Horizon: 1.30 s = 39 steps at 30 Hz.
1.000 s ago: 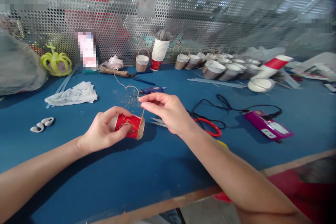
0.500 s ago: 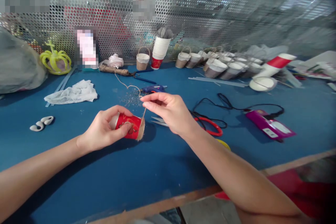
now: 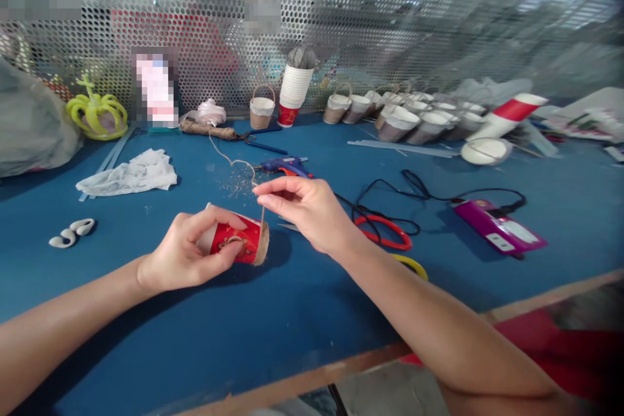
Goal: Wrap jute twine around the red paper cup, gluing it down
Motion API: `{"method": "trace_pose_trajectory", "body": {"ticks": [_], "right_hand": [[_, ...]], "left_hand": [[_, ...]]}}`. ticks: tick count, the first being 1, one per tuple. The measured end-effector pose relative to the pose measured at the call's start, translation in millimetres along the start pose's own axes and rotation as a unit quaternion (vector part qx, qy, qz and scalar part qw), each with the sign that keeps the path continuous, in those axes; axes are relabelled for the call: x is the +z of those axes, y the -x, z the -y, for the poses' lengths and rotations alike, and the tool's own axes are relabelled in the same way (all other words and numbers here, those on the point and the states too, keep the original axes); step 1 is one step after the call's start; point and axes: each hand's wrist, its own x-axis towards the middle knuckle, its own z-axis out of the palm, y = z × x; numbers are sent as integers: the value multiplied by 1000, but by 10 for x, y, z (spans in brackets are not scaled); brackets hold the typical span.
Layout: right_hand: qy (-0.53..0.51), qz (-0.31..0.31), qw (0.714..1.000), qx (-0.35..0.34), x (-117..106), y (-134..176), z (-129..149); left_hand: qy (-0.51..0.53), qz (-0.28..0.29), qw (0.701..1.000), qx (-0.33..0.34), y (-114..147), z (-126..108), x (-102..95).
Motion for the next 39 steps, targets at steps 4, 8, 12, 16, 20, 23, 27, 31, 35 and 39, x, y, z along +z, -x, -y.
{"method": "trace_pose_trajectory", "body": {"ticks": [4,8,12,16,20,23,27,31,35,39], "right_hand": [[0,8,1000,15,1,7,-2],[-7,14,1000,22,-1,7,-12],[-6,20,999,30,-1,9,-26],[-12,23,999,41,5,14,-38],[-20,31,998,52,10,18,-30],[-28,36,997,59,10,23,-18],[-21,44,996,68,14,31,-8],[-14,51,996,75,19,31,-3],[-22,71,993,91,15,22,-7],[-28,85,991,95,13,16,-3]], "left_hand": [[-12,-12,999,39,-8,-23,2],[-29,-20,998,57,12,-16,5],[-41,-22,997,64,24,-20,1],[-52,-26,995,86,15,-38,-8],[-72,-31,991,104,8,-46,-15],[-87,-31,989,116,5,-58,-21],[-97,-32,985,139,-7,-86,-25],[-103,-27,983,148,-13,-101,-26],[-109,-23,982,154,-22,-116,-36],[-125,-16,978,169,-31,-140,-45]]}}
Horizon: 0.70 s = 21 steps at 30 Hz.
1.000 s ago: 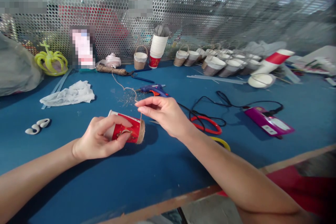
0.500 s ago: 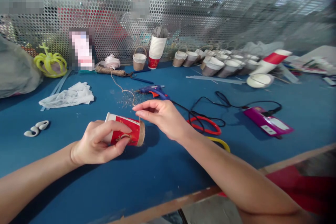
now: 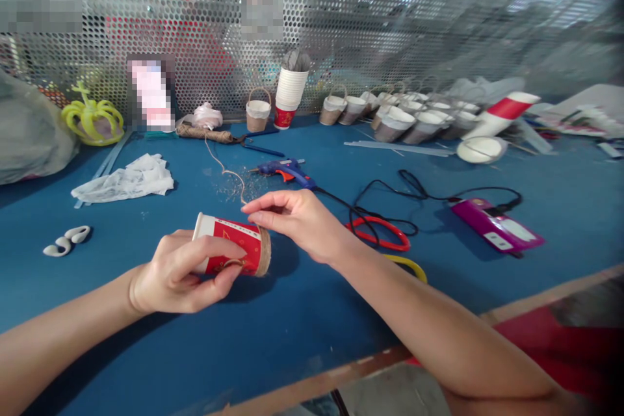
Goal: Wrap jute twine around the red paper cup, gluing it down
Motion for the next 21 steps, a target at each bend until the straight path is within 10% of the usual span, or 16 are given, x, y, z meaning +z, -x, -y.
{"method": "trace_pose_trajectory", "body": {"ticks": [21], "right_hand": [[23,-45,998,-37,-9,46,63]], "left_hand": [[-40,-26,998,36,20,-5,-3]]}}
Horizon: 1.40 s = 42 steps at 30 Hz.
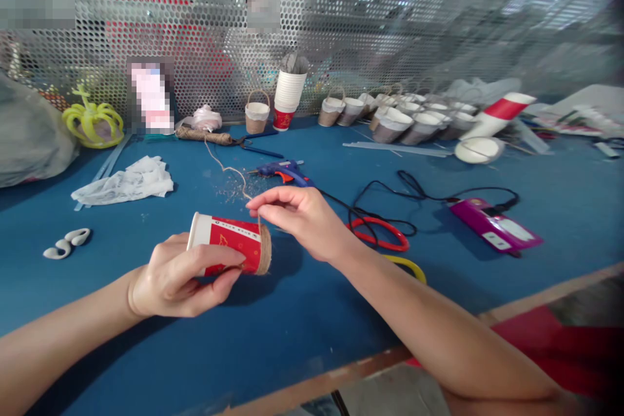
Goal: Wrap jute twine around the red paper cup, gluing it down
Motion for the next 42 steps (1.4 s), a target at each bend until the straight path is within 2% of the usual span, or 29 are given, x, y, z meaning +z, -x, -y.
{"method": "trace_pose_trajectory", "body": {"ticks": [16,21,27,32,34,36,38,39,40,42], "right_hand": [[-11,60,997,48,-9,-35,-21],[4,103,993,59,-10,-54,-35],[-37,39,996,72,-18,-75,-61],[-104,109,985,87,-14,-23,-33],[-115,103,983,99,-10,-22,-37],[-112,94,985,92,-9,-33,-49],[-85,87,991,61,-12,-43,-57],[-59,86,994,41,-14,-44,-55],[-29,89,995,19,-14,-40,-50],[45,103,993,-26,-12,-22,-31]], "left_hand": [[-3,0,1000,1,-18,-12,-15],[-3,4,1000,-10,-9,-6,-15],[-17,-43,998,-53,41,62,12],[-18,-37,996,-75,96,156,62],[-7,-24,998,-65,122,188,82],[27,-20,995,-91,139,213,95],[104,-45,978,-175,135,231,97],[159,-67,957,-233,124,238,94],[221,-88,927,-291,106,245,89],[348,-110,844,-392,63,258,81]]}}
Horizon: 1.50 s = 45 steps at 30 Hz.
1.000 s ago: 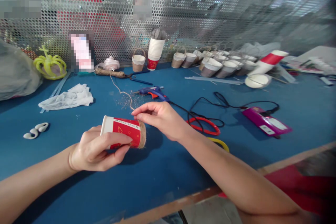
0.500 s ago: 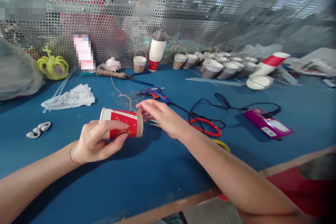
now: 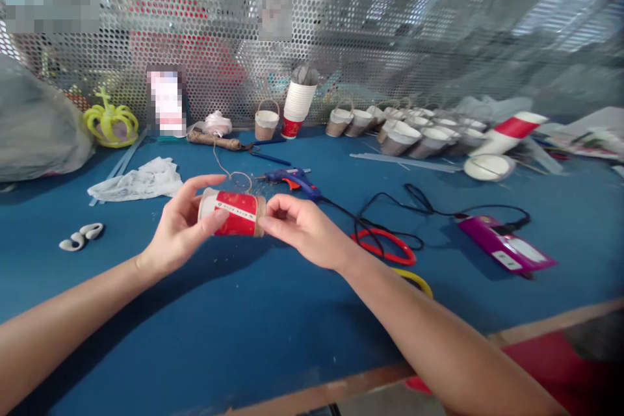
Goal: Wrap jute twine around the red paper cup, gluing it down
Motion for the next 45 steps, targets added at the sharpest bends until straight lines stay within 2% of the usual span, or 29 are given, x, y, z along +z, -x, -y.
{"method": "trace_pose_trajectory", "body": {"ticks": [2,3,5,8,10,13,16,20,25,30,35,41,45], "right_hand": [[73,16,997,-33,9,18,24],[100,20,994,-45,14,25,33],[125,21,991,-51,19,28,38],[88,26,996,-21,18,7,9],[52,26,998,2,18,-17,-32],[31,-28,999,16,25,-57,-99],[70,-97,993,-10,32,-78,-135],[116,-62,990,-56,50,-58,-109],[67,-26,997,-39,80,-21,-78],[-41,8,999,12,97,-56,-138],[-114,13,993,20,127,-80,-183],[-68,-2,997,29,49,-107,-151],[57,-101,993,0,-250,-167,-65]], "left_hand": [[79,12,990,-119,-33,-19,12],[97,12,983,-155,-44,-22,19],[97,-3,978,-182,-55,-17,32],[37,-28,989,-140,-45,4,42],[-18,-18,994,-105,-30,14,41],[-92,25,994,-60,0,19,38],[-163,71,984,-5,33,28,37],[-227,129,964,43,63,60,29],[-250,157,955,41,66,89,6],[-262,148,954,17,62,78,13],[-252,137,958,4,52,74,29],[-278,127,951,-33,51,65,36],[-295,122,947,-34,43,32,48]]}}
